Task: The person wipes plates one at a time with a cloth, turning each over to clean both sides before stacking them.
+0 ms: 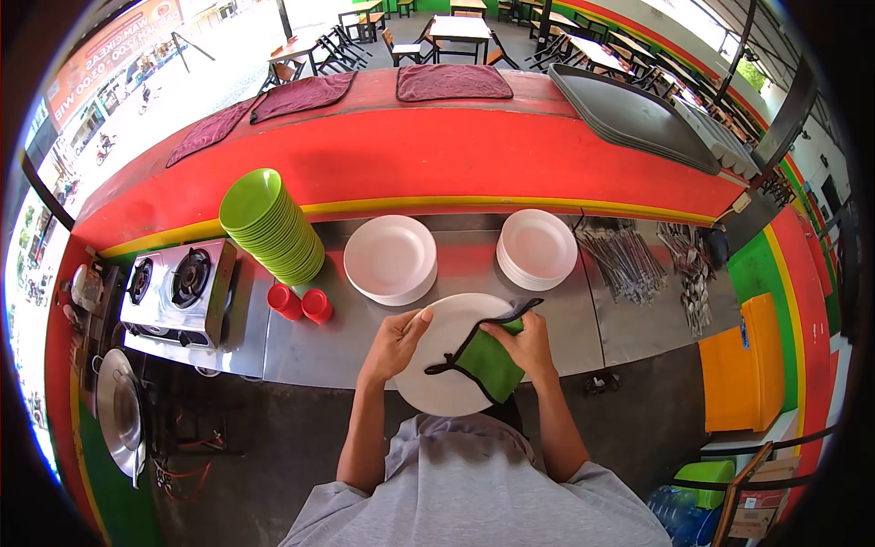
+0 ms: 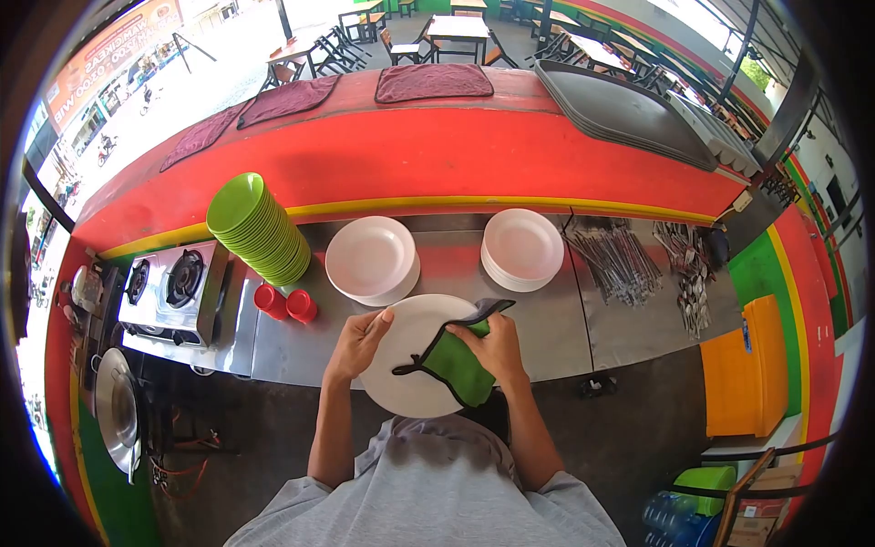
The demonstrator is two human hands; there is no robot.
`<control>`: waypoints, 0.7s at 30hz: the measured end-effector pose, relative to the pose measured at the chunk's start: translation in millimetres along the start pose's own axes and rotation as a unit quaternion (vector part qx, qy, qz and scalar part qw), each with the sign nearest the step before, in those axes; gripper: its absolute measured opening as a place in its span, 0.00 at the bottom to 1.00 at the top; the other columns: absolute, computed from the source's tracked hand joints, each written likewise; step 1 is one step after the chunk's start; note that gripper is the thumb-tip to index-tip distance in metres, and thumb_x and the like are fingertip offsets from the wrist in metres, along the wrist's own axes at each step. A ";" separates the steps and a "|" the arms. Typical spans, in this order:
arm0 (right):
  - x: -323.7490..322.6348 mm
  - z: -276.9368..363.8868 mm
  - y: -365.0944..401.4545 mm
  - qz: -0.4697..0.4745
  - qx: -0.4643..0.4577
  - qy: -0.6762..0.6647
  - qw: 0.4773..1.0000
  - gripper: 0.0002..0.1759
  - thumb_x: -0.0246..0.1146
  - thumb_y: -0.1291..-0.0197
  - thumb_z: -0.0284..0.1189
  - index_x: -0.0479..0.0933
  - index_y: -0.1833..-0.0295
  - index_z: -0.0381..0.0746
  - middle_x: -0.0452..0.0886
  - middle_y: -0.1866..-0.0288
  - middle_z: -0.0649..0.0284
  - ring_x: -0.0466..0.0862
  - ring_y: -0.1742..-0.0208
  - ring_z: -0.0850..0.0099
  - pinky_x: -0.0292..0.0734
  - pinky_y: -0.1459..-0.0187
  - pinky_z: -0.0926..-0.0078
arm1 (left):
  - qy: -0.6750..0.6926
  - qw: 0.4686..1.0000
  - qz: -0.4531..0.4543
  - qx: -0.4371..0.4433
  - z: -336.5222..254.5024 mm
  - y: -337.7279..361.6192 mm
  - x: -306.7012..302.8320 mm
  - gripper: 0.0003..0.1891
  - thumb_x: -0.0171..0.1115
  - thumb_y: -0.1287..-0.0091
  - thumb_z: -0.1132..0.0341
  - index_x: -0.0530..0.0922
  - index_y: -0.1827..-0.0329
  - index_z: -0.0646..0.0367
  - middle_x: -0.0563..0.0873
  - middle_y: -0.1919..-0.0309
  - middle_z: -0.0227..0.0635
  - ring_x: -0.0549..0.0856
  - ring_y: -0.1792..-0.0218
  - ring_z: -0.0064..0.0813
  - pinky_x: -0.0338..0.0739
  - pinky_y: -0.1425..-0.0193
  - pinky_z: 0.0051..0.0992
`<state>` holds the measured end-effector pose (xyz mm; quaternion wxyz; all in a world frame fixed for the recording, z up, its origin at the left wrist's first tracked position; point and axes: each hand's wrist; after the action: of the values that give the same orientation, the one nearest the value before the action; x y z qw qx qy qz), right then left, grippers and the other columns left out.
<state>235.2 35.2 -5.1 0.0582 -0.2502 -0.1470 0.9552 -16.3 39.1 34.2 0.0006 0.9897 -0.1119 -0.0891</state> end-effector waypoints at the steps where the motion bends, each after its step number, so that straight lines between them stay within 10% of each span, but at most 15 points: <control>1: -0.6 5.0 -2.4 0.012 -0.024 0.017 0.999 0.21 0.81 0.48 0.35 0.82 0.59 0.31 0.89 0.65 0.53 0.89 0.65 0.61 0.81 0.61 0.67 | 0.004 1.000 0.012 0.014 -1.5 -0.6 2.7 0.24 0.54 0.19 0.50 0.83 0.54 0.67 0.69 0.78 0.21 0.64 0.72 0.16 0.65 0.68 0.25; 8: 7.9 16.1 -10.6 0.109 -0.119 0.101 0.982 0.21 0.79 0.47 0.38 0.82 0.57 0.32 0.86 0.69 0.51 0.86 0.68 0.51 0.78 0.66 0.59 | -0.091 0.990 0.083 0.069 -14.4 -4.0 7.6 0.18 0.58 0.21 0.56 0.84 0.45 0.64 0.68 0.81 0.42 0.66 0.73 0.21 0.72 0.68 0.31; 21: -5.6 19.0 -8.7 0.031 -0.013 0.002 0.999 0.22 0.69 0.32 0.36 0.78 0.70 0.28 0.74 0.81 0.47 0.64 0.83 0.59 0.63 0.77 0.63 | -0.017 0.999 -0.003 0.034 4.1 3.4 0.7 0.24 0.56 0.20 0.51 0.81 0.62 0.68 0.62 0.80 0.21 0.61 0.74 0.13 0.57 0.74 0.24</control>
<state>231.0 37.7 16.0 0.0258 -0.2573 -0.1520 0.9540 -17.2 35.6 30.1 -0.0354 0.9878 -0.1123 -0.1021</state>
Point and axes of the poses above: each hand's wrist, its own y-axis away from the middle knuckle, its own x-axis out of the palm, z = x × y
